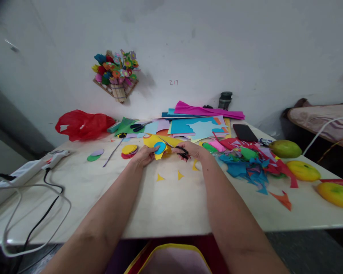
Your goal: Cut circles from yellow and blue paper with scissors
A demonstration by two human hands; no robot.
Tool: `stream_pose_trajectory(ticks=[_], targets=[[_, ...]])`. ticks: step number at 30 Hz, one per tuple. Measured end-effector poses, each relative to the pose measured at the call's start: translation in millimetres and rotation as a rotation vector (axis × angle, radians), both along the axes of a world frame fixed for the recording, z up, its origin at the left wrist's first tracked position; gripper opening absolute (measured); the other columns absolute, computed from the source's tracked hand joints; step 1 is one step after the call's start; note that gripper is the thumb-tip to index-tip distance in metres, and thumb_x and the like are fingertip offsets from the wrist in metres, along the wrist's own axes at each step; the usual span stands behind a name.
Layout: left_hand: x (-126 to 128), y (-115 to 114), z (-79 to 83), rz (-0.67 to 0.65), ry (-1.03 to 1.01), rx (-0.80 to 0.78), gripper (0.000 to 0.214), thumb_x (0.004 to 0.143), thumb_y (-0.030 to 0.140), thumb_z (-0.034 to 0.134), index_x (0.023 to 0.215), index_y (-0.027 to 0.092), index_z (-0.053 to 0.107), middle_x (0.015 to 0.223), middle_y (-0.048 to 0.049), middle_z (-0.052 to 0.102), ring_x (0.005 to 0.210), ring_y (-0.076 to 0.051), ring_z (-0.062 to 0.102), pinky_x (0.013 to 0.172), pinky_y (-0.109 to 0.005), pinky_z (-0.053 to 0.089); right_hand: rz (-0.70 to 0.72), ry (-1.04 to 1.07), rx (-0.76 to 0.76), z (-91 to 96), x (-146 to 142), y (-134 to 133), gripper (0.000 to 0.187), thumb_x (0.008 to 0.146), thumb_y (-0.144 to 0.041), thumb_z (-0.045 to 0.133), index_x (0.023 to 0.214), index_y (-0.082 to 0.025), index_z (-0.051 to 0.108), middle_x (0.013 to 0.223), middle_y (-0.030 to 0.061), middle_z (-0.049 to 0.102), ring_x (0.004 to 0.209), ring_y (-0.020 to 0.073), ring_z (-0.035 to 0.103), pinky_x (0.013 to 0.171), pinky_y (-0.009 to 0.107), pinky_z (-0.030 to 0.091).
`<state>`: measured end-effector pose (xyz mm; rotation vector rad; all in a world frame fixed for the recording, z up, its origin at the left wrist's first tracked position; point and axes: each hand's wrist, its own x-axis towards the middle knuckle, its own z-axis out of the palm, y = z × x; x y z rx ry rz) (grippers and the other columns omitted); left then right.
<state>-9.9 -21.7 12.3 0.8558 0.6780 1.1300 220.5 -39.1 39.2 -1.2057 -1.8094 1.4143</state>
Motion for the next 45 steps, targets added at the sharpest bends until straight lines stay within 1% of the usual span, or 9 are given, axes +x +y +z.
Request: stream_pose_trajectory(ticks=[4, 12, 15, 19, 25, 33, 38, 41, 45], targets=[[-0.8, -1.8, 1.4, -0.020, 0.004, -0.029, 0.036, 0.078, -0.003, 0.065, 0.112, 0.008, 0.067, 0.109, -0.0166, 0.074, 0.098, -0.026, 0.073, 0.087, -0.039, 0.062, 0.002, -0.015, 0.040, -0.4, -1.0, 0.4, 0.031, 0.079, -0.040, 0.068, 0.063, -0.018, 0.054, 0.049, -0.0012, 0.058, 0.039, 0.0080, 0.049, 0.038, 0.021, 0.035], [-2.0, 0.1, -0.3, -0.033, -0.078, -0.066, 0.044, 0.077, -0.007, 0.062, 0.119, 0.008, 0.065, 0.111, -0.0159, 0.074, 0.100, -0.026, 0.073, 0.097, -0.043, 0.058, -0.057, -0.046, 0.036, 3.6, -7.0, -3.7, 0.021, 0.076, -0.033, 0.071, 0.074, -0.017, 0.059, 0.050, -0.0031, 0.059, 0.039, 0.0077, 0.048, 0.040, 0.020, 0.039], [-2.8, 2.1, -2.0, -0.045, -0.089, -0.063, 0.046, 0.076, -0.007, 0.062, 0.120, 0.007, 0.064, 0.111, -0.0161, 0.074, 0.101, -0.027, 0.073, 0.098, -0.046, 0.058, -0.073, -0.077, 0.048, 2.4, -6.5, -1.6, 0.022, 0.074, -0.032, 0.073, 0.081, -0.017, 0.060, 0.051, -0.0033, 0.060, 0.038, 0.0082, 0.049, 0.038, 0.020, 0.038], [-4.0, 3.7, -3.6, -0.054, -0.105, -0.045, 0.046, 0.076, -0.007, 0.063, 0.119, 0.008, 0.065, 0.106, -0.0141, 0.076, 0.099, -0.027, 0.074, 0.099, -0.047, 0.057, -0.060, -0.068, 0.079, 6.0, -5.9, -1.5, 0.036, 0.072, -0.032, 0.076, 0.099, -0.019, 0.056, 0.047, -0.0071, 0.059, 0.036, 0.0094, 0.048, 0.037, 0.019, 0.035], [-4.8, 2.3, -2.6, -0.058, -0.098, -0.024, 0.052, 0.075, -0.007, 0.064, 0.124, 0.010, 0.064, 0.105, -0.0127, 0.076, 0.097, -0.026, 0.074, 0.099, -0.047, 0.057, 0.005, -0.053, 0.079, 12.6, -7.2, -8.0, 0.041, 0.079, -0.034, 0.068, 0.114, -0.018, 0.053, 0.050, -0.0064, 0.062, 0.039, 0.0106, 0.052, 0.039, 0.020, 0.039], [-5.0, -1.3, 2.8, 0.003, -0.086, 0.010, 0.041, 0.074, -0.006, 0.065, 0.112, 0.009, 0.067, 0.098, -0.0128, 0.077, 0.090, -0.025, 0.075, 0.089, -0.043, 0.062, 0.015, -0.058, 0.068, 11.9, -5.8, -6.7, 0.034, 0.076, -0.036, 0.068, 0.099, -0.020, 0.049, 0.047, -0.0060, 0.060, 0.034, 0.0104, 0.049, 0.036, 0.020, 0.030], [-6.4, -2.3, 3.6, -0.037, -0.052, -0.016, 0.033, 0.073, -0.008, 0.065, 0.103, 0.007, 0.068, 0.096, -0.0150, 0.077, 0.092, -0.027, 0.075, 0.090, -0.044, 0.061, 0.048, -0.047, 0.107, 10.0, -3.9, -4.7, 0.041, 0.076, -0.039, 0.071, 0.105, -0.020, 0.050, 0.052, -0.0063, 0.062, 0.038, 0.0106, 0.051, 0.039, 0.021, 0.034], [-6.8, -2.0, 2.7, -0.063, -0.034, -0.049, 0.026, 0.072, -0.008, 0.065, 0.094, 0.005, 0.069, 0.096, -0.0178, 0.076, 0.096, -0.030, 0.074, 0.093, -0.045, 0.060, 0.059, -0.045, 0.108, 7.8, -3.4, -3.9, 0.037, 0.077, -0.040, 0.071, 0.102, -0.019, 0.053, 0.053, -0.0051, 0.061, 0.040, 0.0107, 0.053, 0.041, 0.021, 0.037], [-7.2, -1.8, 2.3, -0.082, -0.024, -0.064, 0.026, 0.071, -0.008, 0.065, 0.093, 0.004, 0.071, 0.095, -0.0181, 0.077, 0.094, -0.030, 0.075, 0.091, -0.043, 0.061, 0.052, -0.038, 0.083, 5.0, -4.2, -0.8, 0.036, 0.074, -0.039, 0.074, 0.096, -0.019, 0.055, 0.053, -0.0048, 0.061, 0.042, 0.0104, 0.054, 0.041, 0.020, 0.039]])
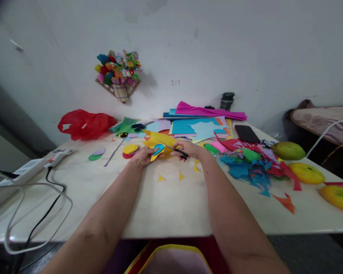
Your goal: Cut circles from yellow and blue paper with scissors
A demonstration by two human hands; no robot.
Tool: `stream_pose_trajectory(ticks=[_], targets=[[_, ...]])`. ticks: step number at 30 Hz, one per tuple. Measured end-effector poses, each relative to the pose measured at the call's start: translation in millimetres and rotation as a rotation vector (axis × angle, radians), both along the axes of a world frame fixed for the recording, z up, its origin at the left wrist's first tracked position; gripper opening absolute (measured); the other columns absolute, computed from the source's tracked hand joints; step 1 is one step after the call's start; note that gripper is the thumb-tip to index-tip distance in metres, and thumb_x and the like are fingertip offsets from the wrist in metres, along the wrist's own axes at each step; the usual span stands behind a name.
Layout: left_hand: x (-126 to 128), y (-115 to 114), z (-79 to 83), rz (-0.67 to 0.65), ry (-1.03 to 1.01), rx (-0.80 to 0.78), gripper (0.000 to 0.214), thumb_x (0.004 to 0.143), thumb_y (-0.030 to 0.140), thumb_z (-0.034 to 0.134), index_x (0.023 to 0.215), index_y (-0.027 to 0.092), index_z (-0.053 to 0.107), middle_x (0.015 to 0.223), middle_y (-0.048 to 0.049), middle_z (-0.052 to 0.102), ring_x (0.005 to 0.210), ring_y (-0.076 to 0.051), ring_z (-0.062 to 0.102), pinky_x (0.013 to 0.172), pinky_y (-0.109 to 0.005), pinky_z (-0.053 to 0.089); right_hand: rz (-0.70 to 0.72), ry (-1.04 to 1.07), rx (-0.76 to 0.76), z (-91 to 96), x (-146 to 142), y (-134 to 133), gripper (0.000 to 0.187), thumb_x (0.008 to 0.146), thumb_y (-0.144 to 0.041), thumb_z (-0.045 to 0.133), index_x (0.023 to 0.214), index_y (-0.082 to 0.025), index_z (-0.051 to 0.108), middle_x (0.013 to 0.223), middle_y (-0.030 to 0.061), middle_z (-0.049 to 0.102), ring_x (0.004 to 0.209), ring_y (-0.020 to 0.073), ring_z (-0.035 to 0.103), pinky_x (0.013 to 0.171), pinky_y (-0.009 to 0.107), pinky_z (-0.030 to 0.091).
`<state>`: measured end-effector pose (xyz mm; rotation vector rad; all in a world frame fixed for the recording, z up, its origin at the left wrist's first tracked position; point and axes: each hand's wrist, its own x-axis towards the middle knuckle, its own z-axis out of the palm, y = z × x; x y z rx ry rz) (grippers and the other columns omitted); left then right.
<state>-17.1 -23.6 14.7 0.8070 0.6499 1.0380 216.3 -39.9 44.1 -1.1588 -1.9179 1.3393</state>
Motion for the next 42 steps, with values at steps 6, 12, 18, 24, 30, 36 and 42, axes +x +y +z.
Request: stream_pose_trajectory(ticks=[6, 12, 18, 24, 30, 36, 42], targets=[[-1.6, -0.8, 0.2, 0.018, 0.000, 0.000, 0.036, 0.070, -0.008, 0.067, 0.103, 0.006, 0.070, 0.100, -0.0170, 0.077, 0.088, -0.027, 0.075, 0.086, -0.040, 0.062, -0.044, 0.006, -0.030, -1.7, -2.6, 4.3, 0.034, 0.069, -0.032, 0.080, 0.090, -0.020, 0.055, 0.055, -0.0057, 0.061, 0.045, 0.0097, 0.056, 0.044, 0.021, 0.046], [-2.6, -0.2, -0.5, 0.006, 0.010, -0.002, 0.036, 0.071, -0.009, 0.065, 0.103, 0.007, 0.069, 0.096, -0.0160, 0.077, 0.088, -0.027, 0.075, 0.086, -0.040, 0.062, -0.039, -0.006, 0.044, -1.8, -1.8, 5.4, 0.037, 0.062, -0.035, 0.085, 0.083, -0.020, 0.058, 0.051, -0.0083, 0.056, 0.043, 0.0078, 0.053, 0.043, 0.020, 0.044], [-2.2, -1.2, 0.4, 0.002, 0.002, 0.010, 0.034, 0.071, -0.009, 0.063, 0.100, 0.008, 0.068, 0.097, -0.0150, 0.076, 0.093, -0.027, 0.074, 0.090, -0.044, 0.061, -0.072, -0.016, 0.049, 2.6, -4.5, 1.0, 0.035, 0.058, -0.034, 0.085, 0.081, -0.018, 0.064, 0.050, -0.0070, 0.057, 0.041, 0.0075, 0.048, 0.040, 0.021, 0.038], [-2.3, 0.3, -0.4, 0.002, 0.005, 0.017, 0.034, 0.070, -0.008, 0.065, 0.100, 0.007, 0.069, 0.097, -0.0155, 0.076, 0.094, -0.028, 0.074, 0.089, -0.042, 0.061, -0.119, 0.008, 0.037, 5.7, -4.6, -0.9, 0.031, 0.058, -0.031, 0.086, 0.076, -0.017, 0.064, 0.049, -0.0063, 0.057, 0.039, 0.0071, 0.046, 0.038, 0.021, 0.037], [0.7, -1.3, -0.1, -0.074, 0.063, 0.016, 0.037, 0.070, -0.004, 0.073, 0.105, 0.008, 0.070, 0.101, -0.0163, 0.077, 0.096, -0.029, 0.074, 0.086, -0.042, 0.063, -0.094, -0.039, 0.006, 4.7, -13.4, -2.0, 0.035, 0.063, -0.032, 0.084, 0.082, -0.019, 0.058, 0.047, -0.0077, 0.057, 0.035, 0.0080, 0.047, 0.037, 0.020, 0.040], [2.0, 0.7, -3.7, -0.139, 0.054, 0.047, 0.034, 0.067, -0.006, 0.074, 0.100, 0.004, 0.071, 0.099, -0.0191, 0.077, 0.099, -0.032, 0.074, 0.089, -0.043, 0.062, -0.130, -0.026, 0.054, -2.1, -22.6, -0.2, 0.033, 0.068, -0.034, 0.082, 0.084, -0.018, 0.059, 0.044, -0.0078, 0.055, 0.034, 0.0086, 0.046, 0.035, 0.020, 0.037], [2.8, 4.9, -5.0, -0.102, 0.031, 0.036, 0.038, 0.072, -0.006, 0.071, 0.109, 0.006, 0.068, 0.101, -0.0175, 0.077, 0.096, -0.029, 0.075, 0.088, -0.040, 0.062, -0.222, 0.001, 0.074, 2.0, -25.7, -2.8, 0.039, 0.066, -0.034, 0.084, 0.095, -0.018, 0.063, 0.043, -0.0102, 0.051, 0.034, 0.0080, 0.043, 0.036, 0.020, 0.036]])
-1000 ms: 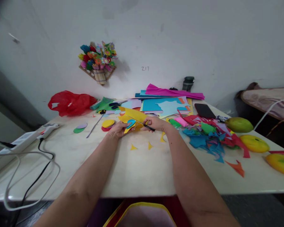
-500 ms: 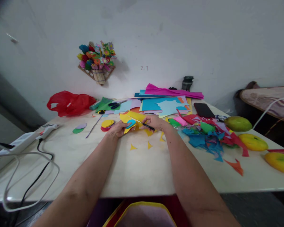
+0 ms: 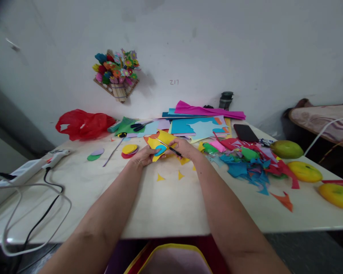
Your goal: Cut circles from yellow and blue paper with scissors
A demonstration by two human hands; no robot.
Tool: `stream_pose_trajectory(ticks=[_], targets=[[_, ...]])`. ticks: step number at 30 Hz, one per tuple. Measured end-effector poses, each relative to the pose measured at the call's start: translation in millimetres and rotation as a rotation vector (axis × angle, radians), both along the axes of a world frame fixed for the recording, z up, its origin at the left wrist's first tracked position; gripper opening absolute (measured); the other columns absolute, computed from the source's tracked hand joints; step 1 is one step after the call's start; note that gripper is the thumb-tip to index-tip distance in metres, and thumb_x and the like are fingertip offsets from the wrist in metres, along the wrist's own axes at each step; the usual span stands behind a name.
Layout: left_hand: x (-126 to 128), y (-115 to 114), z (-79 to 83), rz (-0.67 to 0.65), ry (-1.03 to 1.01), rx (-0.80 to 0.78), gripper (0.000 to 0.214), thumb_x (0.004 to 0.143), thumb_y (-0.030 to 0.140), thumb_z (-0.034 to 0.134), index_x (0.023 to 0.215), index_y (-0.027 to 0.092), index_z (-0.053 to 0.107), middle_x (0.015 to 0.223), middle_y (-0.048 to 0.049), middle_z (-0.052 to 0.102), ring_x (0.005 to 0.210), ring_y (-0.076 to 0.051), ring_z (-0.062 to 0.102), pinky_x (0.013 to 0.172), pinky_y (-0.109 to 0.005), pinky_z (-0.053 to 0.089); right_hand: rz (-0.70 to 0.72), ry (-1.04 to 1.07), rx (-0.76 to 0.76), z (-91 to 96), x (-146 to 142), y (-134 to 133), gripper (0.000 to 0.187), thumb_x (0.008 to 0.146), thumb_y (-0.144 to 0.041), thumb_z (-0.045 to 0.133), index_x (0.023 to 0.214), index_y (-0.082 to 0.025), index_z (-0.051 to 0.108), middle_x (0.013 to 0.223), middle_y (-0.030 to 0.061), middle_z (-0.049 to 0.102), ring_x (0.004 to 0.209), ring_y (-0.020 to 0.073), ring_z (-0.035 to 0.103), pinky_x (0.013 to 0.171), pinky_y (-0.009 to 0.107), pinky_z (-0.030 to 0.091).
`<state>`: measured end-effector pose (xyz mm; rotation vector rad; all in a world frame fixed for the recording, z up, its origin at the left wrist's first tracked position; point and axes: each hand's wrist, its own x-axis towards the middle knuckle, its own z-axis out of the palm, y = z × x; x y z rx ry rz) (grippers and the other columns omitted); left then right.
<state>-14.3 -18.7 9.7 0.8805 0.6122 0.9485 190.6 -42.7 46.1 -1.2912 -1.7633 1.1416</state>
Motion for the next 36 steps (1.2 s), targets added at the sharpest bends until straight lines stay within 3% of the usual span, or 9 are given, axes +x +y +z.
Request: stream_pose_trajectory(ticks=[4, 9, 14, 19, 24, 28, 33, 36], targets=[[0.2, -0.5, 0.8, 0.013, 0.001, 0.010, 0.038, 0.073, -0.005, 0.072, 0.109, 0.007, 0.068, 0.102, -0.0171, 0.077, 0.097, -0.028, 0.075, 0.089, -0.040, 0.062, -0.026, -0.002, -0.019, -0.2, -2.8, -0.5, 0.041, 0.066, -0.032, 0.084, 0.100, -0.016, 0.068, 0.045, -0.0086, 0.052, 0.035, 0.0083, 0.042, 0.036, 0.020, 0.036], [-0.7, -2.1, 2.3, 0.028, 0.052, 0.013, 0.033, 0.072, -0.004, 0.073, 0.102, 0.008, 0.068, 0.097, -0.0149, 0.077, 0.093, -0.027, 0.075, 0.086, -0.039, 0.062, -0.051, 0.105, -0.020, -7.8, -1.5, 4.3, 0.029, 0.067, -0.034, 0.083, 0.084, -0.017, 0.068, 0.045, -0.0061, 0.052, 0.036, 0.0081, 0.042, 0.034, 0.020, 0.034], [1.7, 1.1, -0.5, 0.165, 0.069, 0.091, 0.024, 0.068, 0.002, 0.079, 0.089, 0.009, 0.068, 0.086, -0.0119, 0.076, 0.091, -0.026, 0.074, 0.087, -0.036, 0.059, -0.038, 0.230, -0.012, -6.3, 4.2, 1.9, 0.030, 0.073, -0.043, 0.074, 0.069, -0.016, 0.062, 0.050, -0.0004, 0.059, 0.038, 0.0094, 0.048, 0.038, 0.022, 0.038], [3.9, 6.8, -4.9, 0.227, 0.021, 0.163, 0.034, 0.059, 0.009, 0.088, 0.087, 0.009, 0.069, 0.080, -0.0090, 0.075, 0.090, -0.026, 0.073, 0.086, -0.034, 0.057, 0.023, 0.421, 0.030, -1.4, 9.1, -2.2, 0.034, 0.072, -0.049, 0.072, 0.081, -0.016, 0.066, 0.056, 0.0011, 0.061, 0.044, 0.0122, 0.051, 0.042, 0.025, 0.038], [3.1, 6.8, -3.4, 0.251, 0.014, 0.187, 0.037, 0.058, 0.014, 0.089, 0.088, 0.010, 0.068, 0.079, -0.0075, 0.075, 0.084, -0.024, 0.072, 0.079, -0.032, 0.056, 0.151, 0.426, -0.181, -2.6, 15.6, -3.0, 0.051, 0.078, -0.062, 0.063, 0.101, -0.017, 0.070, 0.052, 0.0009, 0.060, 0.040, 0.0145, 0.048, 0.042, 0.026, 0.036], [2.4, 3.9, -0.8, 0.315, -0.034, 0.221, 0.037, 0.056, 0.015, 0.090, 0.085, 0.012, 0.067, 0.079, -0.0060, 0.075, 0.074, -0.019, 0.071, 0.072, -0.029, 0.056, 0.202, 0.401, -0.307, 4.8, 18.9, -9.4, 0.067, 0.084, -0.075, 0.045, 0.104, -0.017, 0.071, 0.054, 0.0032, 0.061, 0.041, 0.0161, 0.053, 0.044, 0.026, 0.037], [1.9, 6.3, 1.7, 0.402, -0.094, 0.169, 0.026, 0.066, 0.009, 0.083, 0.086, 0.012, 0.066, 0.077, -0.0046, 0.074, 0.070, -0.017, 0.070, 0.072, -0.027, 0.056, 0.005, 0.459, -0.085, 14.5, 20.3, -13.5, 0.067, 0.084, -0.079, 0.038, 0.093, -0.020, 0.067, 0.054, 0.0011, 0.055, 0.041, 0.0154, 0.047, 0.047, 0.030, 0.040], [-0.1, 7.9, 7.1, 0.501, -0.168, 0.117, 0.015, 0.076, 0.004, 0.072, 0.087, 0.012, 0.066, 0.078, -0.0028, 0.073, 0.075, -0.016, 0.071, 0.078, -0.026, 0.056, -0.077, 0.516, 0.034, 10.1, 17.9, -5.3, 0.051, 0.080, -0.071, 0.053, 0.090, -0.022, 0.061, 0.061, 0.0016, 0.060, 0.049, 0.0163, 0.054, 0.047, 0.029, 0.040]])
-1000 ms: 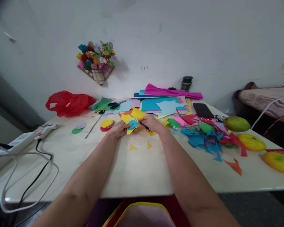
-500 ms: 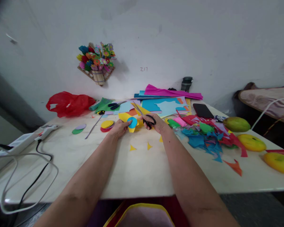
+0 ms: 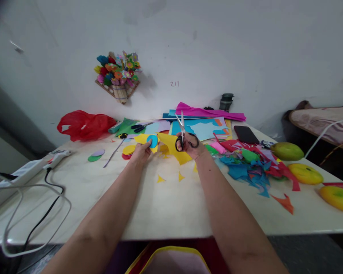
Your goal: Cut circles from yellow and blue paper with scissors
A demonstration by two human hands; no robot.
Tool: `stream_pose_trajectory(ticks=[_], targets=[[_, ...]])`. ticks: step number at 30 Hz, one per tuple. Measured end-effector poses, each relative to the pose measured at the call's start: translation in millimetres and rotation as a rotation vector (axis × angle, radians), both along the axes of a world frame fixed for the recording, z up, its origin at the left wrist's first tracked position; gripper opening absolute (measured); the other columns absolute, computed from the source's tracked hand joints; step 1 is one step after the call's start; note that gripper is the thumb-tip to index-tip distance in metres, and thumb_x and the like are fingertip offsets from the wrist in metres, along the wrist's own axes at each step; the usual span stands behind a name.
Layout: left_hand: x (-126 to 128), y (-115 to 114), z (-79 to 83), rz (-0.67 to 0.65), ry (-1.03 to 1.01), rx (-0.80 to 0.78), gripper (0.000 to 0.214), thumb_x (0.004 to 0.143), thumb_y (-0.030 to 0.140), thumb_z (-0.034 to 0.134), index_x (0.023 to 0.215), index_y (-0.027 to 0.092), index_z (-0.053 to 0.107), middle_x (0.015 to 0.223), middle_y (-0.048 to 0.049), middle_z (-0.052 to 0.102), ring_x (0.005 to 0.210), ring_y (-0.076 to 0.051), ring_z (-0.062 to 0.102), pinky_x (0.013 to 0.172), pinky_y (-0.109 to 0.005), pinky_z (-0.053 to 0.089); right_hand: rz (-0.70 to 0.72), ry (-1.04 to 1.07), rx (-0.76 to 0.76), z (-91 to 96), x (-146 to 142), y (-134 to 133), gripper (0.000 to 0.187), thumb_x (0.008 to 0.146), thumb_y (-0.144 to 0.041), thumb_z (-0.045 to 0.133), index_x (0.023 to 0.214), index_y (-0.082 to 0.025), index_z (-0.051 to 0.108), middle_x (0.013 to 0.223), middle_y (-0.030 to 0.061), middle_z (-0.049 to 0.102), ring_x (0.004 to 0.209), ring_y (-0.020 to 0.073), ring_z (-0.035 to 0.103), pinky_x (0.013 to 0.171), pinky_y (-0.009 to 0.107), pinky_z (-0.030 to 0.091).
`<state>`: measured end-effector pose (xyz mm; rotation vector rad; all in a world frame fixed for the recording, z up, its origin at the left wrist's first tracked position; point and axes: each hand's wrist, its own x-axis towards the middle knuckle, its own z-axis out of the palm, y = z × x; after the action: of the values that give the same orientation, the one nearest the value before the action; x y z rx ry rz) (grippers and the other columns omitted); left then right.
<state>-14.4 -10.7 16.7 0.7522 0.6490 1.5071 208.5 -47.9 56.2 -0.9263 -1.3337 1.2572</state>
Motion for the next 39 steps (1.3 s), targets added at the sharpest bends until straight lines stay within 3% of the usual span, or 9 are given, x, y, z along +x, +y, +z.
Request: stream_pose_trajectory(ticks=[3, 6, 12, 20, 25, 32, 39], targets=[[-1.3, -1.0, 6.1, 0.021, -0.084, 0.002, 0.015, 0.078, 0.004, 0.069, 0.090, 0.014, 0.067, 0.080, -0.0025, 0.073, 0.078, -0.015, 0.072, 0.082, -0.027, 0.057, -0.051, 0.011, 0.013, -10.8, -5.2, 11.5, 0.046, 0.066, -0.055, 0.078, 0.087, -0.020, 0.060, 0.065, 0.0029, 0.066, 0.055, 0.0168, 0.062, 0.046, 0.025, 0.037], [1.1, -2.9, 8.3, -0.039, -0.069, 0.032, 0.021, 0.070, 0.008, 0.077, 0.088, 0.015, 0.067, 0.081, -0.0026, 0.074, 0.080, -0.018, 0.072, 0.086, -0.032, 0.058, -0.082, 0.029, 0.011, -19.6, -11.1, 18.3, 0.047, 0.058, -0.044, 0.087, 0.088, -0.019, 0.061, 0.068, 0.0028, 0.070, 0.058, 0.0158, 0.064, 0.053, 0.025, 0.044], [11.5, -3.9, 3.3, -0.112, 0.152, 0.136, 0.042, 0.053, 0.025, 0.092, 0.085, 0.014, 0.067, 0.079, -0.0073, 0.074, 0.088, -0.028, 0.072, 0.082, -0.039, 0.057, -0.099, 0.119, 0.058, -18.9, -22.8, 15.4, 0.045, 0.056, -0.038, 0.088, 0.090, -0.019, 0.064, 0.070, 0.0003, 0.070, 0.061, 0.0144, 0.065, 0.061, 0.028, 0.048], [16.6, -7.3, 0.3, -0.094, 0.262, 0.180, 0.049, 0.049, 0.038, 0.094, 0.083, 0.014, 0.067, 0.079, -0.0082, 0.075, 0.087, -0.028, 0.072, 0.075, -0.036, 0.056, -0.147, 0.122, 0.048, -18.0, -36.7, 11.3, 0.054, 0.046, -0.032, 0.088, 0.092, -0.020, 0.062, 0.066, -0.0065, 0.062, 0.059, 0.0119, 0.059, 0.060, 0.026, 0.045], [19.1, -8.1, -1.4, -0.097, 0.262, 0.163, 0.051, 0.051, 0.036, 0.094, 0.088, 0.013, 0.069, 0.082, -0.0102, 0.075, 0.087, -0.028, 0.072, 0.074, -0.035, 0.055, -0.186, 0.160, 0.046, -23.6, -44.2, 14.4, 0.055, 0.041, -0.027, 0.089, 0.089, -0.020, 0.063, 0.067, -0.0069, 0.060, 0.061, 0.0113, 0.058, 0.061, 0.025, 0.047], [23.3, -8.7, -2.5, -0.152, 0.225, 0.143, 0.047, 0.052, 0.032, 0.093, 0.087, 0.011, 0.068, 0.082, -0.0098, 0.075, 0.076, -0.023, 0.071, 0.070, -0.031, 0.054, -0.285, 0.116, 0.061, -25.4, -48.8, 14.1, 0.045, 0.048, -0.032, 0.085, 0.084, -0.020, 0.061, 0.061, -0.0069, 0.056, 0.059, 0.0122, 0.057, 0.059, 0.026, 0.047], [23.3, -8.7, -4.7, -0.203, 0.107, 0.068, 0.042, 0.057, 0.021, 0.091, 0.091, 0.013, 0.067, 0.084, -0.0075, 0.076, 0.075, -0.021, 0.072, 0.075, -0.032, 0.057, -0.304, 0.162, 0.067, -19.9, -52.7, 12.6, 0.049, 0.040, -0.032, 0.087, 0.079, -0.021, 0.061, 0.061, -0.0070, 0.056, 0.057, 0.0106, 0.055, 0.057, 0.024, 0.046]])
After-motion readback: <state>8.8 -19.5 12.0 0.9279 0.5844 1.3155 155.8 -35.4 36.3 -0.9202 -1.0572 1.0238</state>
